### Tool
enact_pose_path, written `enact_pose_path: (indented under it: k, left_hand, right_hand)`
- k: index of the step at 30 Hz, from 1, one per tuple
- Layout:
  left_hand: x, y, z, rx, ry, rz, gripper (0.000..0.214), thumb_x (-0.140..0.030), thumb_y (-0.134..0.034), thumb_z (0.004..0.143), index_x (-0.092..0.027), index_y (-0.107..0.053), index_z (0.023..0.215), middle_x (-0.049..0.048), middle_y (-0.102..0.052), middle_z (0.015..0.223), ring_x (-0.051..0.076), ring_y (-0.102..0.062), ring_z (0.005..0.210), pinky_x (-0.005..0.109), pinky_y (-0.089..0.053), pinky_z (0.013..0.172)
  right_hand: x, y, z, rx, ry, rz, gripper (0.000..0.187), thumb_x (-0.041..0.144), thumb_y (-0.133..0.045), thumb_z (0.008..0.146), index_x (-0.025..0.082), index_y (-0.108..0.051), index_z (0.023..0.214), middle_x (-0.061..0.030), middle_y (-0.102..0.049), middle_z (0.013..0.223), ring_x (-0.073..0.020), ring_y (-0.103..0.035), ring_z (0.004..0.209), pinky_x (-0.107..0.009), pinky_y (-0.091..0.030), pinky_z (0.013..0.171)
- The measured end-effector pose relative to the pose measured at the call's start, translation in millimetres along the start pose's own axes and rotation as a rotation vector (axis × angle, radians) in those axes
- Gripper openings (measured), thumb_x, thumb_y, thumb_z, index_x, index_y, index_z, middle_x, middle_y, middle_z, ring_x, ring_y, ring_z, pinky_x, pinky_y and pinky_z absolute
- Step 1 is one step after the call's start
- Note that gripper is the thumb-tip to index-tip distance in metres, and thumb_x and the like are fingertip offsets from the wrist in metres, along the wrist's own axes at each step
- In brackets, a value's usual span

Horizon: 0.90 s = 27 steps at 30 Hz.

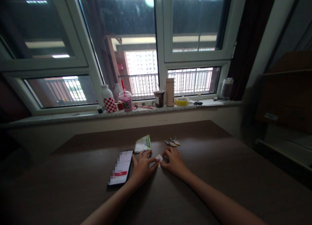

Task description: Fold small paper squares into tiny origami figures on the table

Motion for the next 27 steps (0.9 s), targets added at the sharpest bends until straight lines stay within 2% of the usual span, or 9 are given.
enact_pose_path:
  k: [7,15,17,21,27]
  left_hand:
    - [0,0.2,0,0.005,0.000,-0.001,0.024,-0.050,-0.053,0.089,-0.043,-0.072,0.102,0.0011,-0.050,0.143,0.034,-0.027,0.141,0.076,0.000,0.107]
    - [0,-0.1,-1,0.010,0.009,0.008,0.023,-0.050,-0.054,0.089,-0.043,-0.071,0.103,0.0012,-0.050,0.143,0.032,-0.027,0.142,0.075,-0.001,0.107]
    - [0,-0.3,-1,0.002,0.004,-0.001,0.023,-0.051,-0.054,0.089,-0.043,-0.071,0.102,0.0009,-0.050,0.143,0.032,-0.027,0.142,0.075,-0.002,0.107]
    - [1,-0.9,0,0.005,0.006,-0.003,0.023,-0.051,-0.054,0.089,-0.042,-0.072,0.102,0.0016,-0.050,0.143,0.033,-0.027,0.142,0.075,-0.001,0.107]
    - [1,-1.8,1,0.011,0.003,-0.003,0.024,-0.051,-0.055,0.088,-0.043,-0.071,0.104,0.0010,-0.050,0.143,0.033,-0.027,0.142,0.076,-0.001,0.107]
  right_hand:
    - [2,2,-3,0.019,0.010,0.014,0.035,0.038,-0.074,0.071,0.022,-0.063,0.100,-0.0079,-0.057,0.117,-0.0250,-0.049,0.118,-0.039,-0.039,0.103]
    - [-2,2,-4,0.029,0.024,0.072,0.039,0.043,-0.078,0.068,0.022,-0.065,0.099,-0.0077,-0.058,0.118,-0.0259,-0.050,0.117,-0.039,-0.040,0.101]
    - [-4,1,-3,0.023,0.028,0.089,0.038,0.044,-0.077,0.069,0.022,-0.066,0.098,-0.0080,-0.058,0.119,-0.0263,-0.050,0.117,-0.039,-0.040,0.101]
    - [-1,4,-3,-0.037,0.052,0.070,0.025,0.042,-0.065,0.083,0.020,-0.067,0.094,-0.0087,-0.061,0.113,-0.0242,-0.052,0.113,-0.038,-0.040,0.100]
    - [13,9,-4,-0.042,0.044,-0.082,0.018,0.033,-0.066,0.080,0.020,-0.066,0.093,-0.0076,-0.063,0.105,-0.0242,-0.056,0.105,-0.035,-0.044,0.093]
Point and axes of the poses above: each hand's wrist, its own z-axis towards the middle knuckle, its own y-axis out of the back of the hand, x = y × z, the point moved 5 cm from there along z, towards the middle knuckle
